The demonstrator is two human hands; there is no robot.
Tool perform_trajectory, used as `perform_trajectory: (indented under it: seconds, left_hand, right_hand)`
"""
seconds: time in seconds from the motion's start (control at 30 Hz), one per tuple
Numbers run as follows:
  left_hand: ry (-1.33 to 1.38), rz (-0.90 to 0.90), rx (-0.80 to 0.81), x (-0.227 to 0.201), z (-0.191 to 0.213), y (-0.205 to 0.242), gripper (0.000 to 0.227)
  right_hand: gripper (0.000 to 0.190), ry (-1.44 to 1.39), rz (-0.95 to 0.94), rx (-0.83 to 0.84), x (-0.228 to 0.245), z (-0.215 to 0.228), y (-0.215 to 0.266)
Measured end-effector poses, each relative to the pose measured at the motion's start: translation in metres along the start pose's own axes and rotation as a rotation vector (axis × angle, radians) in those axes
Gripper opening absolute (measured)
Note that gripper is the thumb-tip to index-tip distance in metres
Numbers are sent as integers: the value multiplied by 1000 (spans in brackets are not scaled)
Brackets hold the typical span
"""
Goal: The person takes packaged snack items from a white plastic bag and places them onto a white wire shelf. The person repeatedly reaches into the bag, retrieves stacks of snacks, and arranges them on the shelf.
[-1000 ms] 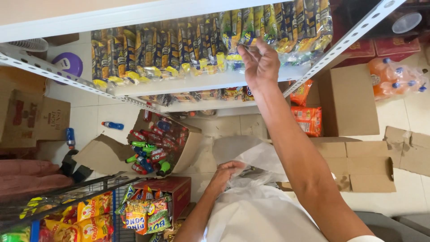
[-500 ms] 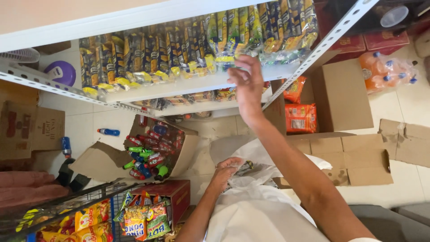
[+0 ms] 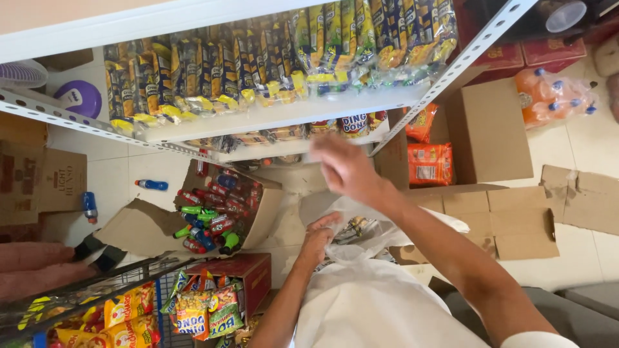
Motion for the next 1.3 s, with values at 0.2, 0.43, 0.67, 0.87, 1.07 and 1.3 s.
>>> perform_trajectory:
  seconds: [0.2,0.43,0.67,0.87,1.07,1.3]
  left_hand:
    - [87,24,-40,-9,-13,2,47]
    - [-1303,49,-56,-13,-34,0,75]
    - [-947,-75,-26,-48,-44,12,26]
    - [-416,-68,205,-57,-73,37,19]
    - [46,-8,381,-105,-92,68,17]
    - [441,-26,423,-116,-91,77,16]
  right_hand:
    - [31,41,-426,850,-47,-14,199]
    - [95,315,-855,779,-88,19,257]
    - [107,612,-777,695,-107,27,282]
    - [110,634,-740,648,-89,34,260]
    - [109,443,-703,751,-96,14,279]
    - [65,-86,-834,574,-95,12,298]
Point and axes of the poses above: each hand's wrist, its own y-axis away from the middle knuckle, its own z-axis out of the back of the hand, x = y × z, the point moved 6 cm from there along -y, towards the middle knuckle, and after that the axes turned 4 degrees about -x, right-handed, at the moved point
